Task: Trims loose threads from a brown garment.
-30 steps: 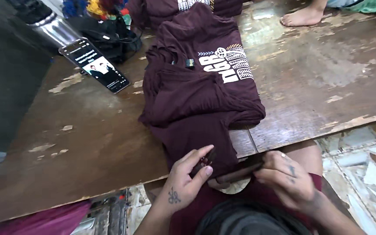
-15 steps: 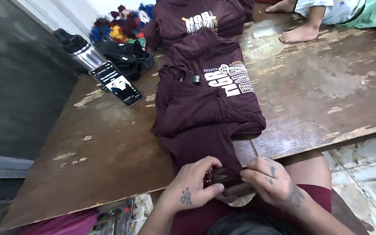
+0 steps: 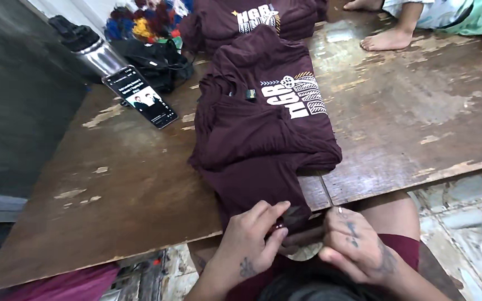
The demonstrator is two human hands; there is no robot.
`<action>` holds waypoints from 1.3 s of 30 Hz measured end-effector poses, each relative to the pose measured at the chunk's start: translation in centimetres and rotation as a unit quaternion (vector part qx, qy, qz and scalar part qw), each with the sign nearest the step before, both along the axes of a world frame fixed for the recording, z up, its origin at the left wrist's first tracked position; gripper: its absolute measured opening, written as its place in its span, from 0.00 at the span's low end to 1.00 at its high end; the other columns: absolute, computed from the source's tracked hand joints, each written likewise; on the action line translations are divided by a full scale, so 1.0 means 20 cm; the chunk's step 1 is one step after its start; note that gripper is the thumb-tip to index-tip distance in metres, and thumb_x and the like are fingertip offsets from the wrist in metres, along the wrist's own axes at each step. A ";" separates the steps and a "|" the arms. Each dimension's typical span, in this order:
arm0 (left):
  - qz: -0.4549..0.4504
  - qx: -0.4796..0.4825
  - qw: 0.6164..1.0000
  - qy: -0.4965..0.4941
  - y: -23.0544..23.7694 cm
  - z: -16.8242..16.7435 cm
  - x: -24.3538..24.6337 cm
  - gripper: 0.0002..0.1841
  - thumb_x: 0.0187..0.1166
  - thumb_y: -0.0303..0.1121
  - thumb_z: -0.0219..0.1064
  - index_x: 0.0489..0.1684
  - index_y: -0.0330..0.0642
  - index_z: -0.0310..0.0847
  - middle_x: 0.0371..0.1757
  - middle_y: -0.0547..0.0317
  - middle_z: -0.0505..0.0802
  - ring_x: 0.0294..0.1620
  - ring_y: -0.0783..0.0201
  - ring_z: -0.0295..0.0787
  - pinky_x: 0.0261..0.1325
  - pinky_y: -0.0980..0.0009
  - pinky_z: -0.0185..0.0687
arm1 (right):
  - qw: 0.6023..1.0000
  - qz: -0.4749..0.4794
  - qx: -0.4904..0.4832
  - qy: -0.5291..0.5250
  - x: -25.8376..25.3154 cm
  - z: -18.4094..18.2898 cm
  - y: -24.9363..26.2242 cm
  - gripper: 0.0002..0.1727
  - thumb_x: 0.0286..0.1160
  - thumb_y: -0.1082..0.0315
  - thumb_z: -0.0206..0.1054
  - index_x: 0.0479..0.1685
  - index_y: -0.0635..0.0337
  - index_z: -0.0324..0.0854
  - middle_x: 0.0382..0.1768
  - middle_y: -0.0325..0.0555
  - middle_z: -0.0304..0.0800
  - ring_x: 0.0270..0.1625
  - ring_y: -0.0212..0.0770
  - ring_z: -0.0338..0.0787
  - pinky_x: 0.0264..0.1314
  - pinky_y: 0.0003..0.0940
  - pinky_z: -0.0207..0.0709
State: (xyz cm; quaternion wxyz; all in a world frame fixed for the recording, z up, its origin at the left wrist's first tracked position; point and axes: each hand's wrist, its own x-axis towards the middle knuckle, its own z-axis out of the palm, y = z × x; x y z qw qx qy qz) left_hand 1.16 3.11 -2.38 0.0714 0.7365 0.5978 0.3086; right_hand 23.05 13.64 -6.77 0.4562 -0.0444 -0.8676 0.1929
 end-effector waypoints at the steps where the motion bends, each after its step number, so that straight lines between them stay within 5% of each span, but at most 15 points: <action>1: 0.005 -0.012 1.000 -0.008 -0.01 0.01 -0.01 0.23 0.75 0.44 0.67 0.63 0.38 0.85 0.38 0.53 0.91 0.30 0.60 0.86 0.30 0.65 0.82 | 1.000 -0.001 -0.002 -0.013 0.03 0.00 0.00 0.29 0.93 0.45 0.47 0.22 0.53 0.72 0.21 0.41 0.73 0.28 0.37 0.79 0.33 0.29 0.75; 3: 0.000 -0.032 0.999 0.014 -0.03 0.02 -0.03 0.19 0.69 0.43 0.74 0.51 0.39 0.87 0.34 0.55 0.93 0.28 0.60 0.90 0.27 0.60 0.85 | 0.998 -0.036 -0.005 -0.043 0.03 0.00 0.03 0.33 0.89 0.36 0.45 0.29 0.55 0.78 0.23 0.42 0.78 0.29 0.37 0.83 0.34 0.30 0.78; 6: -0.048 -0.036 0.998 0.013 0.01 0.06 -0.05 0.07 0.70 0.33 0.68 0.36 0.40 0.87 0.30 0.53 0.89 0.28 0.57 0.89 0.27 0.59 0.83 | 0.991 -0.076 -0.029 -0.107 -0.05 0.04 0.08 0.41 0.83 0.29 0.46 0.58 0.58 0.85 0.36 0.50 0.87 0.35 0.41 0.88 0.36 0.32 0.83; 9: -0.037 -0.044 0.994 -0.098 0.10 0.14 -0.03 0.08 0.79 0.29 0.61 0.40 0.32 0.82 0.38 0.49 0.89 0.36 0.61 0.87 0.39 0.66 0.84 | 0.988 -0.018 -0.132 -0.078 -0.17 0.03 0.12 0.21 0.79 0.51 0.64 0.47 0.62 0.92 0.40 0.55 0.90 0.39 0.41 0.90 0.42 0.31 0.84; 11: 0.012 -0.049 0.953 -0.298 0.18 0.11 0.01 0.08 0.79 0.25 0.59 0.47 0.28 0.77 0.34 0.63 0.83 0.33 0.79 0.78 0.39 0.82 0.75 | 0.951 0.101 -0.291 0.006 -0.21 -0.01 0.15 0.11 0.73 0.69 0.63 0.40 0.65 0.90 0.41 0.45 0.90 0.47 0.27 0.86 0.54 0.19 0.80; 13: 0.066 -0.052 0.882 -0.465 0.22 0.07 0.02 0.13 0.74 0.20 0.59 0.55 0.30 0.77 0.33 0.74 0.82 0.31 0.87 0.76 0.38 0.87 0.74 | 0.871 0.219 -0.437 0.054 -0.20 -0.02 0.17 0.11 0.76 0.69 0.63 0.54 0.50 0.84 0.41 0.24 0.91 0.44 0.15 0.86 0.47 0.13 0.80; 15: 0.076 -0.045 0.859 -0.504 0.23 0.06 0.01 0.15 0.71 0.18 0.58 0.56 0.32 0.79 0.33 0.77 0.83 0.29 0.88 0.75 0.37 0.87 0.75 | 0.819 0.296 -0.489 0.055 -0.18 -0.01 0.19 0.21 0.76 0.64 0.66 0.67 0.39 0.73 0.47 0.20 0.90 0.45 0.16 0.87 0.47 0.15 0.81; 17: 0.059 -0.042 0.865 -0.496 0.22 0.04 0.02 0.15 0.72 0.19 0.57 0.55 0.32 0.81 0.29 0.81 0.81 0.26 0.89 0.73 0.33 0.88 0.72 | 0.874 0.232 -0.426 0.026 -0.16 0.01 0.16 0.25 0.80 0.57 0.66 0.74 0.47 0.70 0.53 0.27 0.88 0.52 0.18 0.86 0.54 0.16 0.81; 20: 0.021 -0.050 0.875 -0.481 0.20 0.02 0.00 0.14 0.73 0.22 0.61 0.56 0.34 0.82 0.26 0.84 0.82 0.25 0.89 0.75 0.33 0.87 0.73 | 0.983 -0.016 -0.178 -0.048 -0.20 0.03 0.10 0.22 0.79 0.58 0.66 0.58 0.70 0.82 0.50 0.56 0.93 0.52 0.40 0.93 0.57 0.30 0.85; 22: 0.007 -0.066 0.885 -0.462 0.19 0.01 -0.01 0.15 0.74 0.23 0.63 0.57 0.32 0.81 0.27 0.83 0.83 0.27 0.88 0.77 0.34 0.87 0.75 | 0.988 -0.094 -0.096 -0.079 -0.18 0.01 0.11 0.13 0.78 0.64 0.64 0.44 0.67 0.88 0.39 0.54 0.96 0.41 0.44 0.97 0.47 0.33 0.89; 28: -0.023 -0.067 0.906 -0.418 0.18 0.00 -0.03 0.14 0.76 0.23 0.63 0.58 0.29 0.80 0.29 0.79 0.83 0.29 0.88 0.76 0.35 0.87 0.74 | 0.986 -0.027 -0.129 -0.103 0.16 0.01 0.20 0.17 0.89 0.60 0.56 0.39 0.60 0.85 0.29 0.43 0.88 0.30 0.24 0.85 0.38 0.14 0.78; 30: -0.010 -0.066 0.900 -0.430 0.19 0.00 -0.02 0.14 0.76 0.24 0.64 0.57 0.29 0.81 0.29 0.80 0.83 0.29 0.89 0.76 0.35 0.88 0.74 | 0.987 -0.036 -0.113 -0.110 0.13 0.06 0.19 0.17 0.87 0.59 0.56 0.39 0.62 0.85 0.31 0.49 0.89 0.32 0.32 0.87 0.37 0.22 0.79; 33: 0.032 -0.072 0.894 -0.442 0.22 0.01 0.00 0.13 0.76 0.24 0.64 0.56 0.32 0.82 0.27 0.82 0.82 0.27 0.88 0.75 0.34 0.87 0.74 | 0.980 -0.083 -0.120 -0.136 -0.03 0.10 0.12 0.29 0.86 0.46 0.59 0.60 0.66 0.82 0.48 0.59 0.92 0.46 0.47 0.93 0.47 0.39 0.87; 36: 0.037 -0.075 0.899 -0.430 0.21 0.01 0.01 0.14 0.74 0.25 0.65 0.57 0.33 0.81 0.27 0.83 0.83 0.27 0.88 0.76 0.35 0.87 0.75 | 0.988 -0.110 -0.072 -0.077 -0.16 0.02 0.12 0.15 0.81 0.62 0.61 0.43 0.66 0.87 0.37 0.56 0.94 0.37 0.47 0.95 0.39 0.38 0.88; 39: 0.016 -0.082 0.910 -0.406 0.19 0.01 0.01 0.15 0.75 0.25 0.65 0.59 0.30 0.81 0.30 0.80 0.84 0.29 0.87 0.78 0.36 0.87 0.76 | 0.984 -0.060 -0.141 -0.088 -0.02 0.01 0.19 0.14 0.86 0.67 0.59 0.42 0.65 0.89 0.35 0.50 0.95 0.38 0.36 0.94 0.47 0.26 0.86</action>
